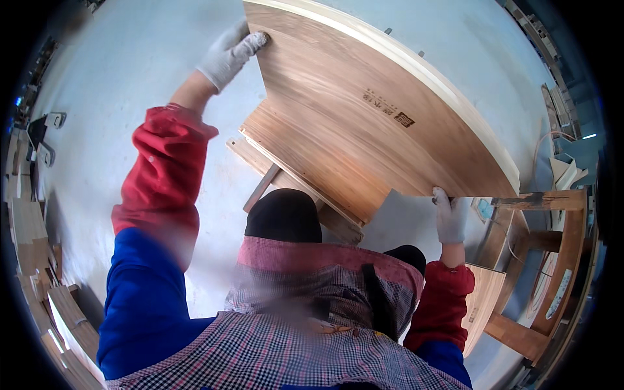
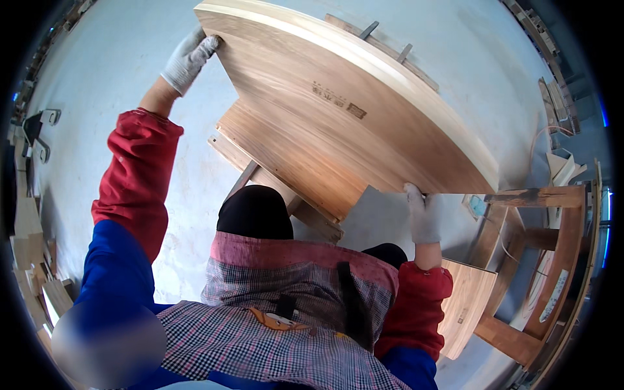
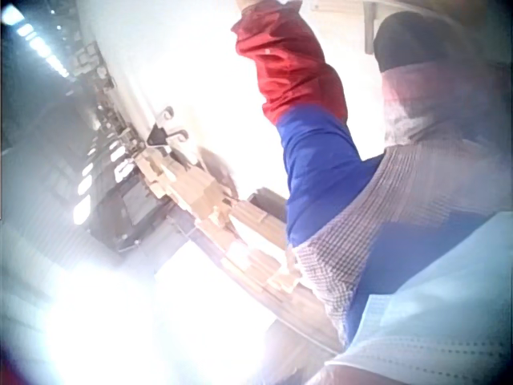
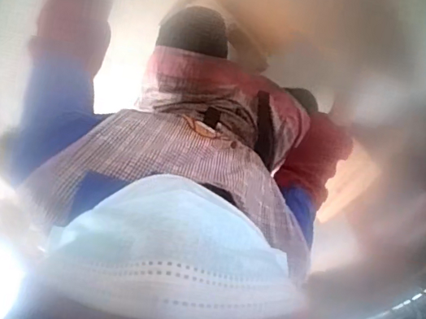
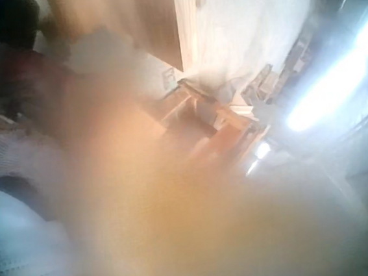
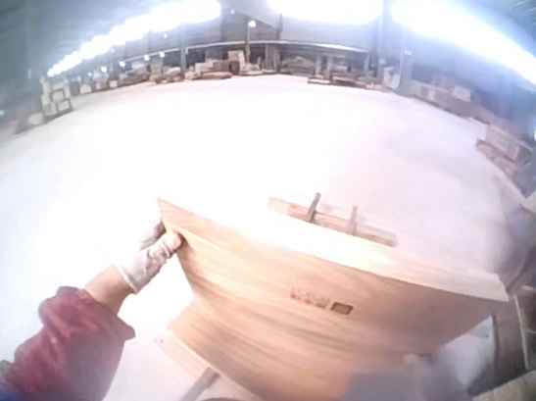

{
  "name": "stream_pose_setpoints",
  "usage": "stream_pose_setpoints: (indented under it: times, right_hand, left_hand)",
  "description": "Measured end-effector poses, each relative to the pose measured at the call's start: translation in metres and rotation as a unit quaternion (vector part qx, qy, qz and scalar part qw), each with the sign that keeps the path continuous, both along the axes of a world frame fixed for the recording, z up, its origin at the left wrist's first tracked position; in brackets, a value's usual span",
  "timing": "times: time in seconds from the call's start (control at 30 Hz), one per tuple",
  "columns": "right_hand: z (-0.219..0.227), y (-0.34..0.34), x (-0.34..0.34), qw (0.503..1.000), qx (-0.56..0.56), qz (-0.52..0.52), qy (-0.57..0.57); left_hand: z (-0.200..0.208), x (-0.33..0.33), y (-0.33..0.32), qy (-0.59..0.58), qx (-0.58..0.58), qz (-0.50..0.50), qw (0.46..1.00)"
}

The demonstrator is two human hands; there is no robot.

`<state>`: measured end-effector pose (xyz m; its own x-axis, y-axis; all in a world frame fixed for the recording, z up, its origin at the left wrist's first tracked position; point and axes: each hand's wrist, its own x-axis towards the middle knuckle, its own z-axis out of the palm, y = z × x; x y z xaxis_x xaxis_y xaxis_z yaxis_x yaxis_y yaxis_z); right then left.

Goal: The person sorts through a stack of wood boards, picking them up and moving them to a different pile, and then places one board under a vertical drilling machine.

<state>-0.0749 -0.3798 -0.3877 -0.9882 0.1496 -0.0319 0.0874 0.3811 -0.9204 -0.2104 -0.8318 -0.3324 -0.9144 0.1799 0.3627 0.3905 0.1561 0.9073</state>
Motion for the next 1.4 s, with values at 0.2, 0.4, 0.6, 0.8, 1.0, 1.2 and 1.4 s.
stream_pose_setpoints:
  times: [0.2,0.4,0.6,0.8,1.0,1.2,1.4]
  right_hand:
    - [-0.038,-0.022,-0.005,0.98,0.007,-0.066,0.185]
    - [-0.042,-0.018,-0.002,0.995,-0.01,-0.05,0.085]
    - [-0.039,-0.031,-0.013,0.978,0.042,-0.082,0.185]
    - [-0.033,-0.021,-0.024,0.955,-0.271,-0.104,-0.061]
    - [-0.104,-0.041,-0.049,0.962,0.201,-0.147,-0.114]
    - [-0.114,-0.044,-0.046,0.951,0.23,-0.153,-0.137]
    - [-0.112,-0.047,-0.044,0.947,0.258,-0.149,-0.121]
  left_hand:
    - [-0.081,0.004,0.019,-0.167,0.099,0.059,0.979]
    - [-0.092,0.001,0.037,-0.139,0.164,0.096,0.972]
    - [-0.088,-0.02,0.049,-0.101,0.256,0.112,0.955]
    - [-0.067,-0.069,0.024,-0.292,-0.072,0.165,0.939]
    - [-0.139,-0.107,0.015,-0.362,-0.244,0.168,0.884]
    - [-0.169,-0.112,0.009,-0.325,-0.182,0.116,0.921]
    - [-0.169,-0.127,0.011,-0.292,-0.212,0.066,0.93]
